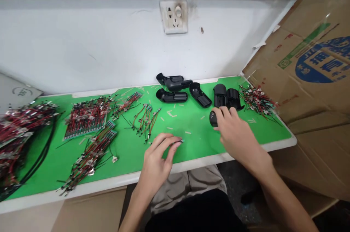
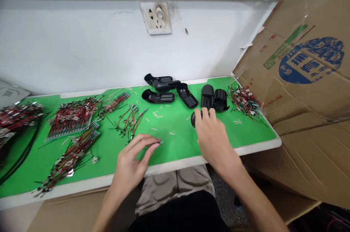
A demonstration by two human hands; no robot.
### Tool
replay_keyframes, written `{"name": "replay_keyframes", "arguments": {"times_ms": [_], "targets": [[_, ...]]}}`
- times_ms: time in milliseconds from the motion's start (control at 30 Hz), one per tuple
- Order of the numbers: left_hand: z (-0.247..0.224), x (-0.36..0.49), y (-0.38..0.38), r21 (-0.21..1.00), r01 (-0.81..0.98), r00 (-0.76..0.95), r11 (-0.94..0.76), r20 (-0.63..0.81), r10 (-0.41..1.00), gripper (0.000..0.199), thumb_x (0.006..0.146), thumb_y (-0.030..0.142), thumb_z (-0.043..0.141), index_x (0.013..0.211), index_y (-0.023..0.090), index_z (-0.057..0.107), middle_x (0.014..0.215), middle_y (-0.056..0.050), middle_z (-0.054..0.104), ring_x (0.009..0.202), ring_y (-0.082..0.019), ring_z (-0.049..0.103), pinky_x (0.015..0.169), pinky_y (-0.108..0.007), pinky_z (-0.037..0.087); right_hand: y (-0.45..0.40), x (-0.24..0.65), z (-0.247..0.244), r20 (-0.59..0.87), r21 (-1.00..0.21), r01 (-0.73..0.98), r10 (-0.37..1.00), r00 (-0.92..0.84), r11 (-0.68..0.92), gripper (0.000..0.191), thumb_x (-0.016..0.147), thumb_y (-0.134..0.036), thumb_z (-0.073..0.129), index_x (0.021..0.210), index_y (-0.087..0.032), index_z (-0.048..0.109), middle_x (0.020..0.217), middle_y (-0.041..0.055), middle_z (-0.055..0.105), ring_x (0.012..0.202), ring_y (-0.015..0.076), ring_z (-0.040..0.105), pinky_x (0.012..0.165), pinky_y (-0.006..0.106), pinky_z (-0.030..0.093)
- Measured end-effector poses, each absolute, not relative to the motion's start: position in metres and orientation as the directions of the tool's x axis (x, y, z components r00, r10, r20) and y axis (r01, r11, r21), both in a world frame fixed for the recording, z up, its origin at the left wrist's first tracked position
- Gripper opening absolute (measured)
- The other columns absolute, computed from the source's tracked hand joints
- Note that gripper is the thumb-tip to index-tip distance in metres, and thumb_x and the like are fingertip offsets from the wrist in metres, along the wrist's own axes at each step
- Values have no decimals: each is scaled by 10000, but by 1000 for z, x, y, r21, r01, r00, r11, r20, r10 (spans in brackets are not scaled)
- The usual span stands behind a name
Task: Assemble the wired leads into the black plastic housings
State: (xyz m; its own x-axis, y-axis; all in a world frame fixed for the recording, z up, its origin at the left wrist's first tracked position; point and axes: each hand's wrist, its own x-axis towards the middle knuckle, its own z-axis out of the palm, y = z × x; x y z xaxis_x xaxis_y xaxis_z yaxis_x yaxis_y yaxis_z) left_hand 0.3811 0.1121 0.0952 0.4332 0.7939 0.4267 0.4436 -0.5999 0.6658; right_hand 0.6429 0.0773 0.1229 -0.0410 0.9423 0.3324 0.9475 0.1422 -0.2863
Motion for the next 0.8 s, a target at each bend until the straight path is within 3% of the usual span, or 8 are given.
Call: {"name": "replay_keyframes", "arguments": {"times_ms": [133,267,467,633,800], "targets": [[112,388,106,746,358,376,-561,434,819,119,965,211,633,1015,255,732,983,-26,710,932,-159,663,824,-310,561,69,643,133,310,-640,733,950,-30,232,624,1001,-315,566,1571,-316,311,1460,112,500,1314,342,500,1040,525,515],[109,393,109,614,445,396,-651,517,759,159,951,186,644,1058,266,731,1160,-57,672,1093,-201,613,955,-405,538,78,632,88,239,-838,508,971,15,198,532,978,-355,638,1470,-297,442,1491,93,490,1350,308,503,1023,461,535],[91,407,118,481,527,515,-701,475,714,158,958,186,617,1058,254,719,1367,-71,604,1358,-272,480,1104,-530,473,82,619,52,280,-865,447,959,47,230,444,965,-308,671,1351,-262,456,1441,107,564,1345,284,534,1171,487,396],[81,424,125,392,544,597,-742,442,670,190,963,163,581,1079,230,715,1471,-66,558,1454,-307,391,1134,-557,442,78,617,53,299,-859,436,954,3,268,386,993,-253,613,1325,-270,417,1470,113,540,1359,270,531,1156,473,412],[70,431,131,321,550,637,-771,437,636,218,945,109,557,1066,206,708,1484,-81,553,1457,-327,396,1110,-568,448,79,618,47,297,-861,430,955,-10,273,398,986,-222,597,1330,-270,404,1453,120,541,1355,286,533,1137,485,432]]}}
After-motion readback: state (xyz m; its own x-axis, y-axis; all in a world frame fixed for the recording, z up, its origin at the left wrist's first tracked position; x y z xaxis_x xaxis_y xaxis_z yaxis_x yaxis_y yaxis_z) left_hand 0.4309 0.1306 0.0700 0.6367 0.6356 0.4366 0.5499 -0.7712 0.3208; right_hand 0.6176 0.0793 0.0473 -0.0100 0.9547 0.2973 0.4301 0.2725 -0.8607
